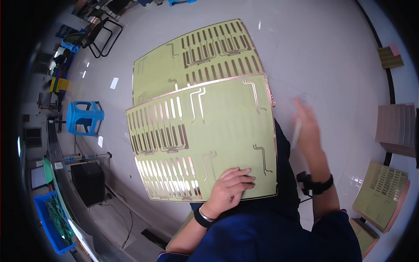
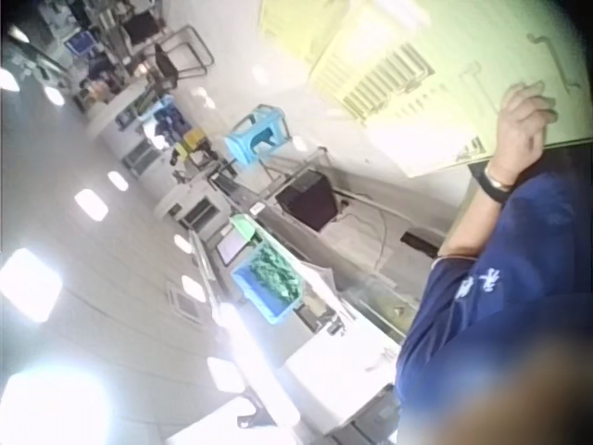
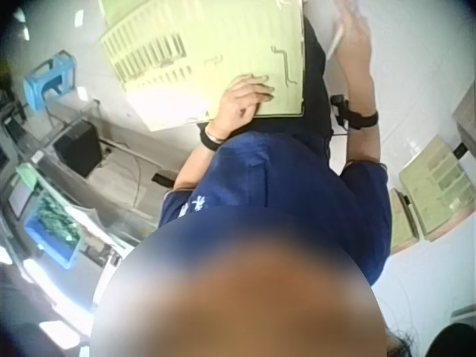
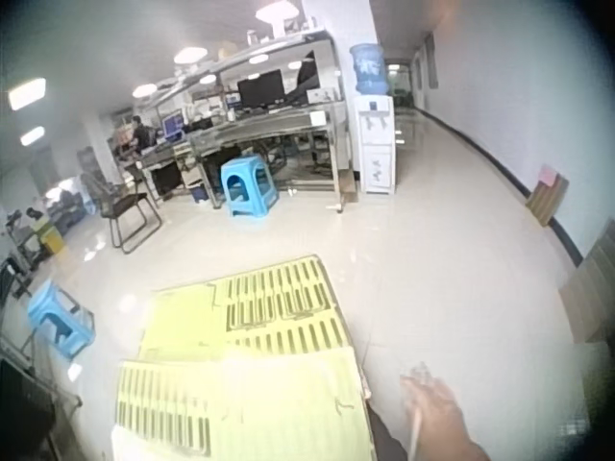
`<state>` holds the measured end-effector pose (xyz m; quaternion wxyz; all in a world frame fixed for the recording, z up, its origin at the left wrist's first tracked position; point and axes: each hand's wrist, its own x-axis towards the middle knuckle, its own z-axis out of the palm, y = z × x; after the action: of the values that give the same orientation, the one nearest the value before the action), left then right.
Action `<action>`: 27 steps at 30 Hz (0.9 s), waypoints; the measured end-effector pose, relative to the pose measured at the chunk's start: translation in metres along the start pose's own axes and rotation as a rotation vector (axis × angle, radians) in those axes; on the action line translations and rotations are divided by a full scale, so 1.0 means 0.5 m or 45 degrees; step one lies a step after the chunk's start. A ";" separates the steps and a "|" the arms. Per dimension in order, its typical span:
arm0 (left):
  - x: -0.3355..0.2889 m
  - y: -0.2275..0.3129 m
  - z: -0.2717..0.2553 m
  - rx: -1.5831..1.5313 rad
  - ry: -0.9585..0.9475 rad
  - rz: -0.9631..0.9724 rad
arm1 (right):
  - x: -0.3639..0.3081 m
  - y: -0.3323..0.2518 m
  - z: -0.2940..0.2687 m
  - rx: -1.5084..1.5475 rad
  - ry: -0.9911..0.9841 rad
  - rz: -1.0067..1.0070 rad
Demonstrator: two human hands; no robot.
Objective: Marking specific points on a series of metal fabrication sheets using a white marker.
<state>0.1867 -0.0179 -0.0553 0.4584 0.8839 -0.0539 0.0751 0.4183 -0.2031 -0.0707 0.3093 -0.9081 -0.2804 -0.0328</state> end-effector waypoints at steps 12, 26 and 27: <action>-0.014 -0.001 0.003 -0.020 -0.149 0.017 | -0.014 -0.191 0.050 0.797 -0.213 -0.415; 0.049 -0.033 -0.080 0.554 0.070 -0.246 | -0.011 -0.189 0.114 0.731 -0.158 -0.622; 0.049 -0.033 -0.080 0.525 0.082 -0.258 | -0.013 -0.188 0.114 0.718 -0.156 -0.621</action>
<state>0.2100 0.0237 -0.0413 0.2750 0.9569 0.0663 0.0661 0.3566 -0.1119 -0.0673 0.5130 -0.6940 -0.5044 0.0274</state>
